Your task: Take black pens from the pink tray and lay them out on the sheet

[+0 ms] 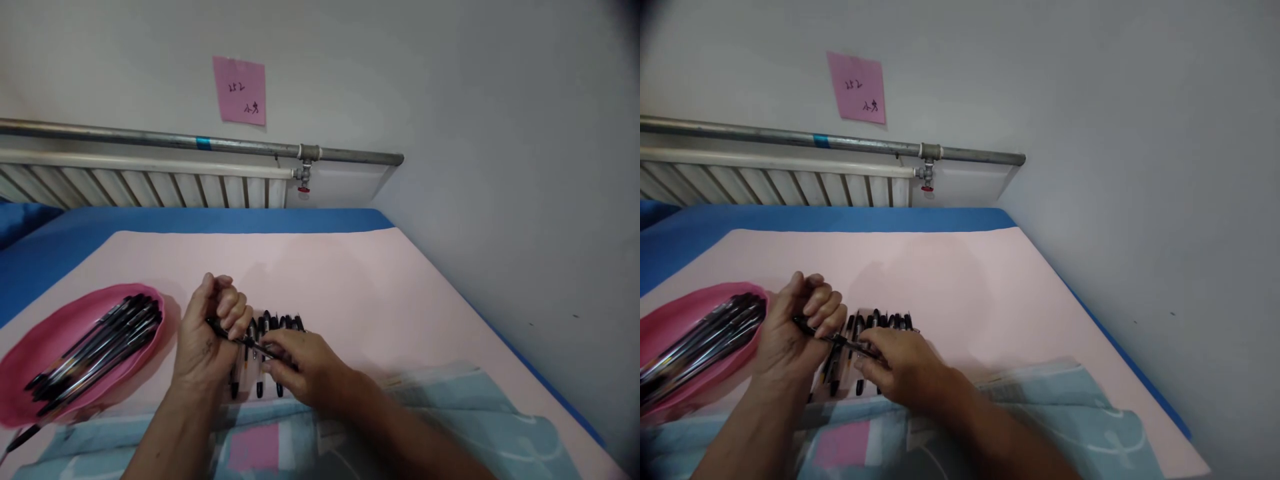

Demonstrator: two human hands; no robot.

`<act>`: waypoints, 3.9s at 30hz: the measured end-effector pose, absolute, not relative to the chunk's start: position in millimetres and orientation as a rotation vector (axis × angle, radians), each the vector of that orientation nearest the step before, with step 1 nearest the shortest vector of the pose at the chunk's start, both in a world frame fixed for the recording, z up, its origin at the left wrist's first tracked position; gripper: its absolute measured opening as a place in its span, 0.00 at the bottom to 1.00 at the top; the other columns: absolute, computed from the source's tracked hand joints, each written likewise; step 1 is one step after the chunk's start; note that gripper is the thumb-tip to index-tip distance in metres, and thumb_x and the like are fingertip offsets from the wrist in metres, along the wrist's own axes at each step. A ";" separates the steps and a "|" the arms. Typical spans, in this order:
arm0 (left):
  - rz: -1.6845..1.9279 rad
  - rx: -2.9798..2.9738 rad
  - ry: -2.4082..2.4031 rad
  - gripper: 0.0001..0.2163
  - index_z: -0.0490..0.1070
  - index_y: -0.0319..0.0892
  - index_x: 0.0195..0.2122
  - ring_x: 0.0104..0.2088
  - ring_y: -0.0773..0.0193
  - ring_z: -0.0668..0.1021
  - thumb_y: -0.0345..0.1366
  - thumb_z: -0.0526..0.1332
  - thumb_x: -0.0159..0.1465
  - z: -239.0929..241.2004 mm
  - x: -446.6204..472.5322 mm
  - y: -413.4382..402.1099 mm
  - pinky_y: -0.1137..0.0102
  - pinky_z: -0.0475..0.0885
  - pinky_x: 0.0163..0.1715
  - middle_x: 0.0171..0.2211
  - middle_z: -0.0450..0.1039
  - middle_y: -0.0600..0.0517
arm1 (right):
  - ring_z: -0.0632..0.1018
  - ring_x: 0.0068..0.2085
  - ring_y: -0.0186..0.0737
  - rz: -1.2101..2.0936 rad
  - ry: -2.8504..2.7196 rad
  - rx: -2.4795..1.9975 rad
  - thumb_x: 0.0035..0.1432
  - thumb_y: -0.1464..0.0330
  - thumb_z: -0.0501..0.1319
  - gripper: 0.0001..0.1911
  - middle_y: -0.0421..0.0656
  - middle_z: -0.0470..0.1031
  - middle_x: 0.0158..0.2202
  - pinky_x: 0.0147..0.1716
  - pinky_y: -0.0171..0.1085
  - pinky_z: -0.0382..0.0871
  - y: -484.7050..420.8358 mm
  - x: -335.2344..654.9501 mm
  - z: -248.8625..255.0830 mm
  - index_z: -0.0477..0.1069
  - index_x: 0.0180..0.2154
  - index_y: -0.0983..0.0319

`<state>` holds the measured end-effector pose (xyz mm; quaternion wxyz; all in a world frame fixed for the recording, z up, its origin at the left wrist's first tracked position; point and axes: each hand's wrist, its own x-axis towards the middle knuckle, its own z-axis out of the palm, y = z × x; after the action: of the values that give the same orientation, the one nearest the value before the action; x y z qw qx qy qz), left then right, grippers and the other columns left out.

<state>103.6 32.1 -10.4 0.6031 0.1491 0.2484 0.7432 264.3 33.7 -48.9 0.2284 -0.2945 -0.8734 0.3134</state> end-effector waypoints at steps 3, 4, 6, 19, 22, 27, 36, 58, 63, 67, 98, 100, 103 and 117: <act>1.703 0.273 0.626 0.11 0.68 0.37 0.26 0.15 0.77 0.59 0.40 0.57 0.58 -13.3 109.9 35.5 0.80 0.57 0.13 0.15 0.53 0.60 | 0.70 0.31 0.33 0.844 -2.427 -0.868 0.60 0.66 0.51 0.09 0.40 0.71 0.31 0.31 0.31 0.59 33.8 264.5 -50.0 0.66 0.39 0.60; 1.699 0.258 0.667 0.11 0.69 0.37 0.26 0.17 0.76 0.62 0.41 0.58 0.57 -14.9 111.1 36.9 0.79 0.61 0.16 0.17 0.57 0.59 | 0.70 0.31 0.32 0.835 -2.421 -0.905 0.60 0.66 0.50 0.09 0.40 0.71 0.31 0.31 0.30 0.59 35.2 265.3 -50.1 0.66 0.38 0.60; 1.680 0.255 0.767 0.12 0.70 0.37 0.28 0.22 0.73 0.68 0.42 0.60 0.55 -18.9 112.8 39.8 0.76 0.67 0.22 0.22 0.64 0.55 | 0.70 0.31 0.33 0.817 -2.394 -0.989 0.61 0.66 0.49 0.09 0.40 0.71 0.32 0.30 0.30 0.59 38.9 267.5 -50.0 0.66 0.38 0.60; 1.497 0.546 1.190 0.14 0.73 0.36 0.29 0.24 0.71 0.72 0.42 0.66 0.47 -31.7 120.0 38.5 0.75 0.67 0.26 0.28 0.72 0.52 | 0.72 0.36 0.33 0.829 -2.336 -1.083 0.61 0.67 0.47 0.11 0.39 0.73 0.38 0.35 0.30 0.59 47.7 274.9 -46.4 0.64 0.44 0.57; 1.608 0.517 1.165 0.12 0.72 0.37 0.29 0.27 0.69 0.73 0.41 0.65 0.49 -34.3 109.0 42.6 0.75 0.68 0.27 0.27 0.71 0.52 | 0.71 0.32 0.33 0.808 -2.399 -1.156 0.62 0.64 0.47 0.11 0.40 0.73 0.34 0.31 0.30 0.58 47.9 274.7 -48.2 0.65 0.41 0.59; 1.741 0.306 1.037 0.05 0.69 0.38 0.26 0.26 0.68 0.73 0.31 0.63 0.48 -38.5 84.7 51.7 0.73 0.70 0.27 0.24 0.70 0.54 | 0.70 0.31 0.33 0.777 -2.445 -1.188 0.62 0.63 0.47 0.12 0.41 0.71 0.31 0.30 0.31 0.57 48.7 274.3 -48.4 0.65 0.37 0.61; 1.425 0.568 1.038 0.11 0.69 0.39 0.32 0.13 0.78 0.56 0.38 0.64 0.51 -33.1 100.7 42.1 0.80 0.52 0.12 0.14 0.55 0.62 | 0.70 0.31 0.33 0.804 -2.382 -1.162 0.61 0.65 0.48 0.10 0.40 0.72 0.32 0.30 0.31 0.58 48.8 274.5 -48.9 0.65 0.37 0.60; 1.237 0.712 1.216 0.16 0.69 0.41 0.37 0.11 0.79 0.54 0.46 0.62 0.51 -32.0 117.8 37.5 0.80 0.44 0.11 0.15 0.61 0.60 | 0.72 0.35 0.34 0.849 -2.314 -1.095 0.61 0.68 0.48 0.11 0.40 0.73 0.38 0.34 0.31 0.60 49.5 275.4 -45.6 0.66 0.43 0.58; 1.268 0.721 1.176 0.13 0.68 0.40 0.32 0.12 0.78 0.56 0.44 0.63 0.51 -35.6 117.3 38.1 0.80 0.48 0.12 0.15 0.61 0.60 | 0.71 0.34 0.34 0.825 -2.312 -1.119 0.61 0.67 0.49 0.11 0.40 0.73 0.36 0.32 0.31 0.60 50.0 275.7 -47.5 0.66 0.42 0.59; 1.302 0.713 1.182 0.12 0.66 0.40 0.28 0.13 0.77 0.59 0.43 0.63 0.51 -37.1 116.5 38.5 0.80 0.51 0.13 0.16 0.63 0.60 | 0.71 0.32 0.33 0.806 -2.316 -1.134 0.61 0.66 0.48 0.10 0.40 0.73 0.34 0.31 0.31 0.59 49.9 275.5 -48.5 0.66 0.41 0.59; 1.403 0.758 1.140 0.11 0.64 0.39 0.21 0.14 0.77 0.60 0.38 0.63 0.52 -32.1 110.8 35.6 0.80 0.54 0.15 0.13 0.58 0.60 | 0.63 0.18 0.26 1.759 -1.831 -0.995 0.61 0.63 0.48 0.11 0.36 0.67 0.22 0.18 0.27 0.56 41.2 271.1 -44.7 0.64 0.34 0.62; 1.403 0.764 1.135 0.11 0.64 0.39 0.22 0.14 0.77 0.60 0.38 0.63 0.52 -32.2 110.4 35.8 0.80 0.54 0.15 0.13 0.58 0.60 | 0.63 0.18 0.25 1.886 -1.740 -0.951 0.61 0.64 0.48 0.11 0.36 0.67 0.21 0.16 0.27 0.56 42.1 271.2 -43.6 0.64 0.35 0.63; 1.403 0.769 1.125 0.11 0.64 0.39 0.22 0.14 0.78 0.59 0.38 0.64 0.52 -31.4 109.7 35.4 0.80 0.54 0.15 0.13 0.59 0.60 | 0.62 0.17 0.25 2.022 -1.638 -0.905 0.60 0.64 0.49 0.11 0.36 0.68 0.21 0.15 0.26 0.55 44.1 272.2 -41.1 0.64 0.35 0.64; 1.360 0.706 0.914 0.08 0.72 0.38 0.34 0.16 0.78 0.62 0.36 0.63 0.54 -31.8 107.7 35.2 0.80 0.54 0.15 0.16 0.59 0.59 | 0.58 0.11 0.25 2.344 -1.206 -0.656 0.56 0.62 0.53 0.15 0.37 0.67 0.15 0.10 0.28 0.50 49.2 271.7 -40.0 0.69 0.34 0.68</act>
<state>107.7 35.2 -31.8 0.6276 0.3080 0.3989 0.5934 271.7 49.2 -40.0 0.2111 -0.2359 -0.4339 0.8435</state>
